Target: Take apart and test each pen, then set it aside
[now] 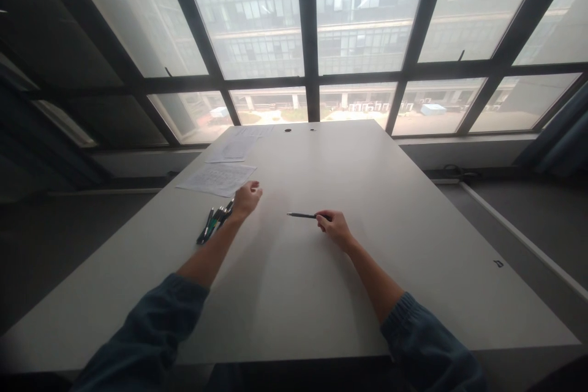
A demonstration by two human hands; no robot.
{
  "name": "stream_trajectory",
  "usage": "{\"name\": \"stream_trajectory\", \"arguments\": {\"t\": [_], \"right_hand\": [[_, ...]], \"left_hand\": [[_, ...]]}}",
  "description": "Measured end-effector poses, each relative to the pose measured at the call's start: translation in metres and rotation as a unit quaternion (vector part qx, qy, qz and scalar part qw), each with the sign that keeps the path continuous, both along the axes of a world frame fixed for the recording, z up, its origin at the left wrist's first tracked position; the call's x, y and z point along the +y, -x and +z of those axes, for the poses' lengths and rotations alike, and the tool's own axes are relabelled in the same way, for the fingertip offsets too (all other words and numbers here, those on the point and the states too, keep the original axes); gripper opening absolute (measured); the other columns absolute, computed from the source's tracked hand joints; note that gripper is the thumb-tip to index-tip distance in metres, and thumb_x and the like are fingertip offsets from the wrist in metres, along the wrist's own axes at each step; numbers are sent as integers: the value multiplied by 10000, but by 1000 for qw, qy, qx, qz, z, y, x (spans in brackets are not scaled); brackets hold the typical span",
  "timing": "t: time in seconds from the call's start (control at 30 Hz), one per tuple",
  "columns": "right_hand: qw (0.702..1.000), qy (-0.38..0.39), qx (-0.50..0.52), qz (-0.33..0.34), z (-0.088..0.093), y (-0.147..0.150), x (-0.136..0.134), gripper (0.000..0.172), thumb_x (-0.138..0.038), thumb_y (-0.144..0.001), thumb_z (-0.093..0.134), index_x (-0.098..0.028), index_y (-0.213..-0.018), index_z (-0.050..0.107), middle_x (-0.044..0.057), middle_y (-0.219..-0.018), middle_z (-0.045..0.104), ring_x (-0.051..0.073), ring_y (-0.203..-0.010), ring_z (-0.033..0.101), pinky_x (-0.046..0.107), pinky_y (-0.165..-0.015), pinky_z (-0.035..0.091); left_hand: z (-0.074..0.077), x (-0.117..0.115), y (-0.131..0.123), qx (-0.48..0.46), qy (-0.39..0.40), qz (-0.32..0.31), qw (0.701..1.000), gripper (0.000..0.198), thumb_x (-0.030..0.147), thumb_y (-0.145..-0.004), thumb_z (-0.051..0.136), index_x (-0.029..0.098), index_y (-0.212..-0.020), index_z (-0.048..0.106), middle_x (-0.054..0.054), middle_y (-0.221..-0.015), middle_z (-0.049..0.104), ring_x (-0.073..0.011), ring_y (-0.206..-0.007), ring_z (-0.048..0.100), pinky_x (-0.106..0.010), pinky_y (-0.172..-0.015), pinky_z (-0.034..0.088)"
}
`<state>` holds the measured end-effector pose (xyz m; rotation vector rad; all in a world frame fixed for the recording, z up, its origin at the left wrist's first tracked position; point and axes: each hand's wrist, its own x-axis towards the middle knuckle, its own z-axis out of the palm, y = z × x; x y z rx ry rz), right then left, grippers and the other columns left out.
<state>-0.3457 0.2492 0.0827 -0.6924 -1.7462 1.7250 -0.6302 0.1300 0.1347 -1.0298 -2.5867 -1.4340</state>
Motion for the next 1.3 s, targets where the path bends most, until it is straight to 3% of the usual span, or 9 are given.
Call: {"name": "stream_trajectory", "arguments": {"t": [0.1, 0.2, 0.5, 0.67, 0.8, 0.93, 1.1, 1.2, 1.3], "right_hand": [[1000, 2, 1, 1, 1, 2, 3, 333, -430, -720, 680, -126, -853, 708, -11, -582, 566, 105, -503, 453, 243, -485, 351], [1000, 11, -4, 2, 2, 4, 7, 331, -433, -720, 682, -131, -853, 707, -6, -582, 571, 109, -504, 461, 244, -484, 358], [999, 38, -7, 1, -1, 11, 15, 339, -440, -722, 690, -133, -864, 703, -2, -591, 579, 111, -509, 471, 245, -490, 372], [999, 50, 10, -3, -3, 12, 15, 343, -443, -720, 706, -130, -859, 701, -8, -583, 567, 107, -503, 464, 247, -482, 353], [995, 80, 54, -12, -4, 13, 15, 362, -445, -710, 738, -129, -880, 693, -20, -565, 549, 103, -500, 444, 248, -472, 323], [983, 123, 136, -29, 1, 9, 19, 350, -432, -701, 775, -150, -887, 685, -15, -600, 557, 100, -522, 455, 255, -493, 347], [955, 161, 232, -94, 15, -7, 31, 357, -400, -655, 829, -188, -885, 655, -6, -677, 573, 112, -599, 512, 256, -538, 424], [941, 157, 270, -130, 23, -19, 41, 352, -397, -655, 832, -204, -878, 641, -19, -686, 553, 102, -590, 501, 247, -531, 436], [929, 158, 299, -149, 27, -28, 51, 335, -372, -653, 841, -197, -864, 648, -25, -679, 544, 87, -581, 488, 229, -523, 433]], "left_hand": [[19, -2, 60, 3, 73, 47, 996, 232, 207, -650, 765, 158, -830, 627, -162, -936, 706, -330, -1078, 615, -387, -939, 438], [26, -5, 98, -70, 43, 62, 995, 264, 280, -723, 740, 160, -683, 509, -122, -738, 647, -304, -1043, 615, -371, -906, 452], [6, 14, 117, -55, 61, 56, 995, 383, 211, -728, 737, 194, -547, 400, -41, -582, 501, -321, -1014, 598, -439, -917, 434], [-2, 23, 94, -23, 81, 35, 996, 267, 212, -731, 720, 179, -570, 510, -88, -642, 601, -314, -975, 618, -395, -887, 445], [10, 26, 42, 57, 103, 2, 993, 32, 199, -717, 705, 194, -698, 680, -105, -765, 690, -343, -992, 632, -407, -869, 449], [32, 26, -20, -100, -158, -112, 976, 187, 325, -754, 724, 158, -837, 713, -68, -809, 712, -237, -830, 663, -325, -748, 510], [52, 23, -50, -351, -409, -99, 837, 228, 244, -775, 736, 181, -967, 630, -46, -944, 697, -161, -893, 678, -297, -797, 562], [43, 19, -53, -394, -423, -37, 815, 183, 160, -795, 699, 184, -931, 579, -34, -940, 682, -148, -879, 678, -297, -817, 572], [12, 8, -67, -411, -373, 14, 832, 246, 82, -763, 681, 176, -947, 547, -44, -955, 666, -144, -802, 673, -325, -769, 587]]}}
